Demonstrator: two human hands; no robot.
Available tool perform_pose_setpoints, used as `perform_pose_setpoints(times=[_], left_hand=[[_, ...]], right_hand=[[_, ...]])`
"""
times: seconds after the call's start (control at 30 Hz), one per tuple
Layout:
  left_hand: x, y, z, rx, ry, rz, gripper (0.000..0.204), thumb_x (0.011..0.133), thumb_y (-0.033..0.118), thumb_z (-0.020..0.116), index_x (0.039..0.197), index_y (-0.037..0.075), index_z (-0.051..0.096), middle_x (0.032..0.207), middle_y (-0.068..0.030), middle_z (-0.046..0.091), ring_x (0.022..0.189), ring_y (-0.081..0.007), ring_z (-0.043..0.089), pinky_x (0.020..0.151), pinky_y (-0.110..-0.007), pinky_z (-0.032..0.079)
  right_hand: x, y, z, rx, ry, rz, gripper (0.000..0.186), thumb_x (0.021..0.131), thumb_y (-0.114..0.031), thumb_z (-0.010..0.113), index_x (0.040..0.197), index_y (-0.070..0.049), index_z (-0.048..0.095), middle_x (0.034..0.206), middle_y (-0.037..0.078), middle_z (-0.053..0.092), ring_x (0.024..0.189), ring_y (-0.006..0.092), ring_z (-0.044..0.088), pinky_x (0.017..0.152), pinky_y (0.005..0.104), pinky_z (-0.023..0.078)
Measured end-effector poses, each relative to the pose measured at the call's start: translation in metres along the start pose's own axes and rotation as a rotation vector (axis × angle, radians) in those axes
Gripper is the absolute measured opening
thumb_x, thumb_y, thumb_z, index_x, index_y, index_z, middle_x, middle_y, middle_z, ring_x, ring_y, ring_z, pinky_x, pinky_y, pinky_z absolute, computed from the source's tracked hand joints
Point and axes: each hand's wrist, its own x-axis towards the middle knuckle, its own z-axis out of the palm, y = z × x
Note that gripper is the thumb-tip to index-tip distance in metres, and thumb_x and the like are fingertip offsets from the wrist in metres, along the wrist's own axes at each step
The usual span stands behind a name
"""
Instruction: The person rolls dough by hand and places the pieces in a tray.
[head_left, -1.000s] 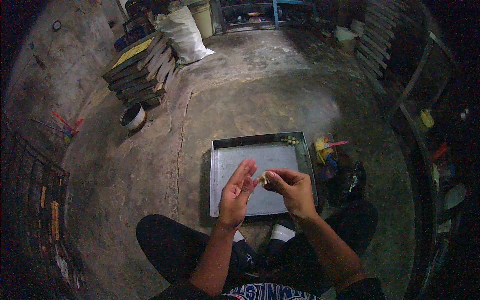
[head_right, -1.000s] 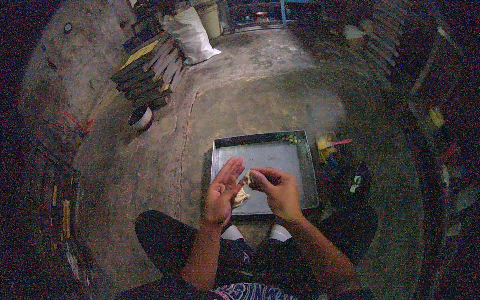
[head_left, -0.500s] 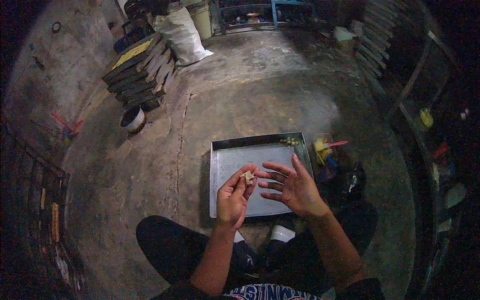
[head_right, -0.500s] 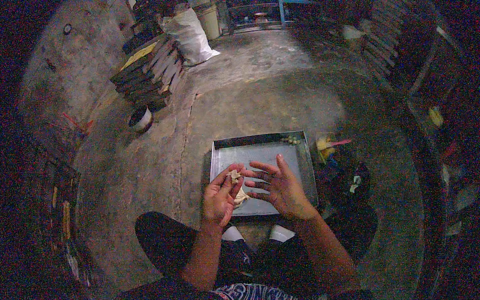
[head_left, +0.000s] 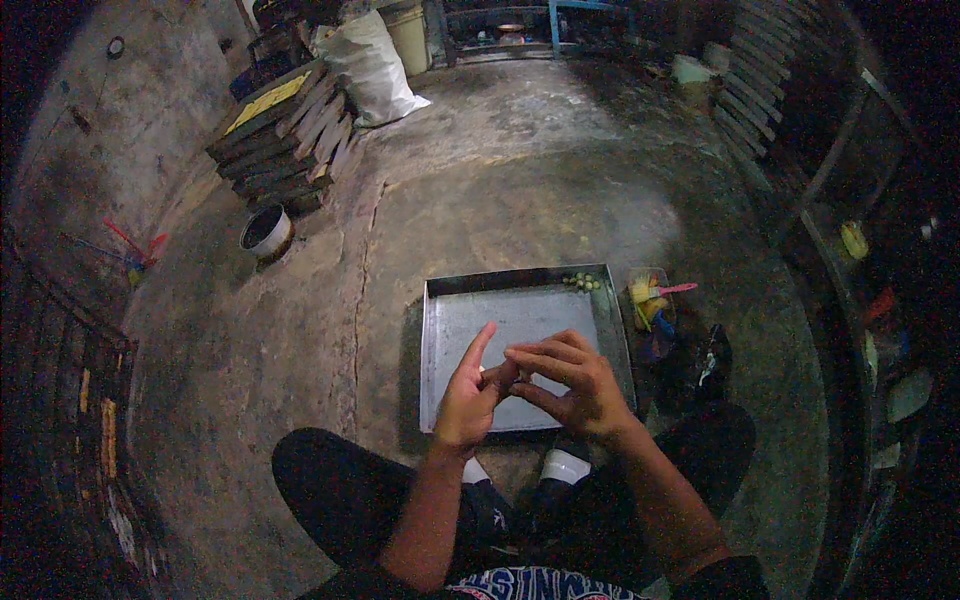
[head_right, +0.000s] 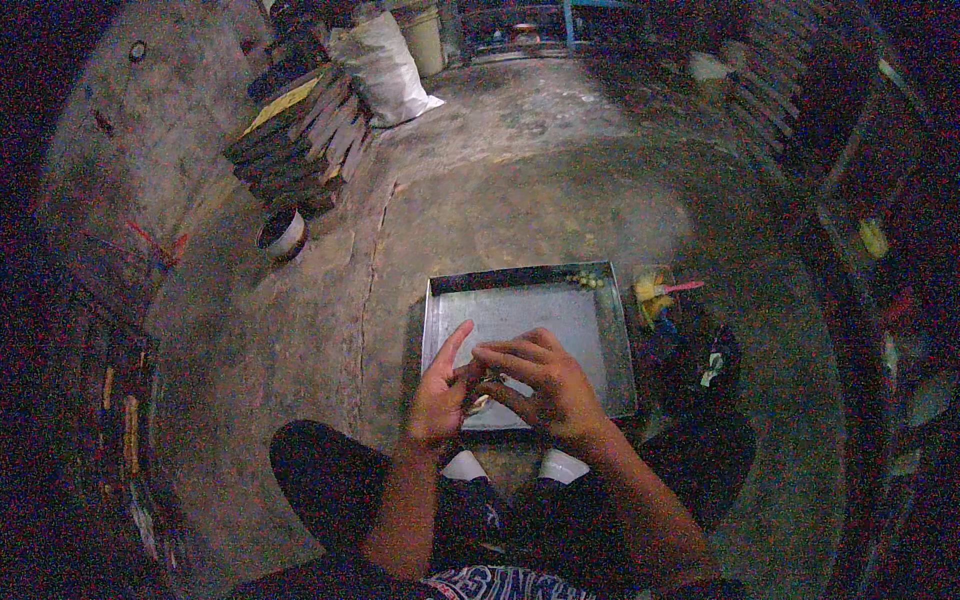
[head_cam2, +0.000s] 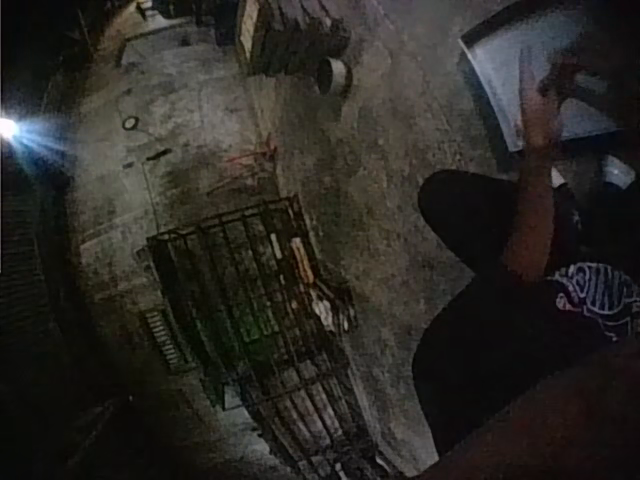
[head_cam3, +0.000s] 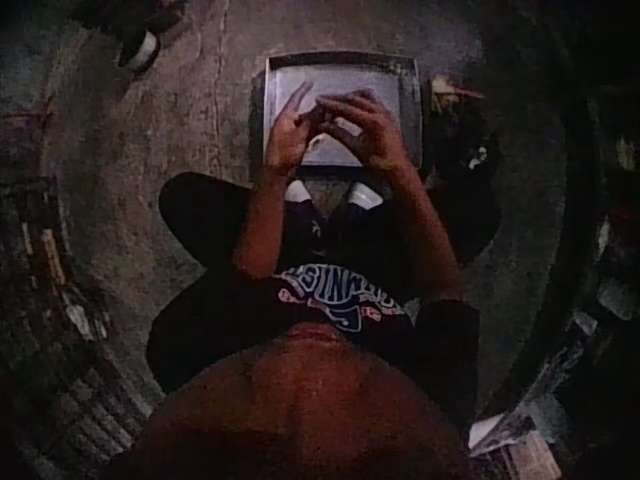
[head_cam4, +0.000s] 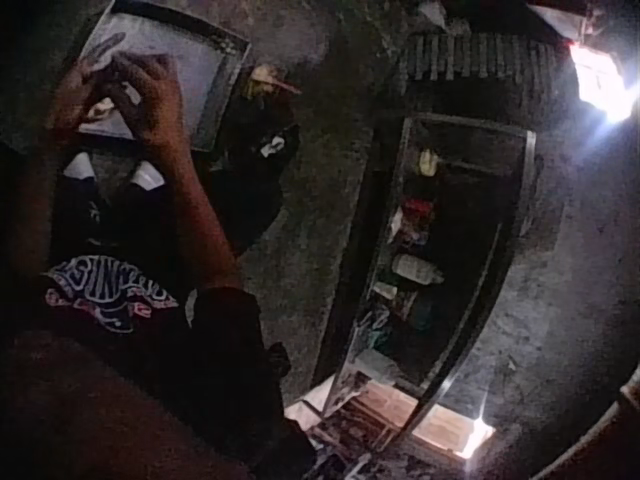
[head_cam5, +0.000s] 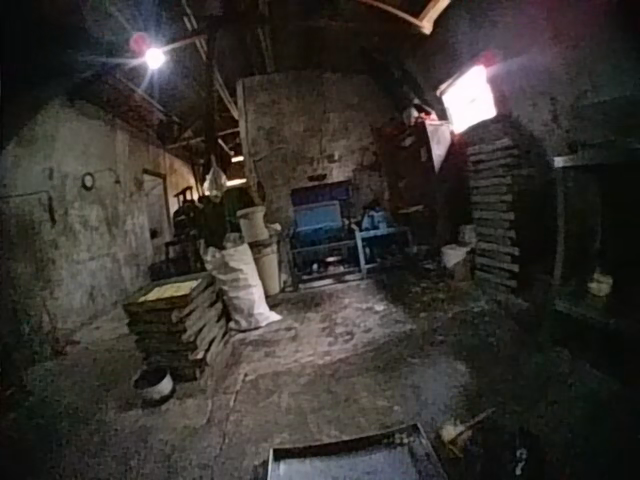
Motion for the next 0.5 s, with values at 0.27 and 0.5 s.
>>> perform_pose_setpoints(times=[0.27,0.5], left_hand=[[-0.007,0.016,-0.007,-0.172,-0.173,-0.13,0.07,0.101,0.039,0.047,0.153,0.006,0.014,0.145,-0.0247,0.04,0.131,-0.0282,0.047,0.108,-0.042,0.04],[0.013,-0.008,-0.009,-0.602,-0.075,0.05,0.069,0.102,0.048,0.038,0.149,0.0,0.024,0.15,-0.0208,0.035,0.137,-0.0306,0.039,0.111,-0.042,0.037]], right_hand=[[-0.003,0.011,-0.001,0.71,0.382,0.562,0.021,0.096,-0.013,0.061,0.111,0.001,0.067,0.101,0.007,0.071,0.1,0.013,0.062,0.083,0.0289,0.052],[-0.007,0.009,0.019,0.552,0.272,0.462,0.043,0.093,-0.023,0.064,0.131,-0.005,0.055,0.119,0.014,0.063,0.111,0.0246,0.057,0.098,0.0389,0.043]])
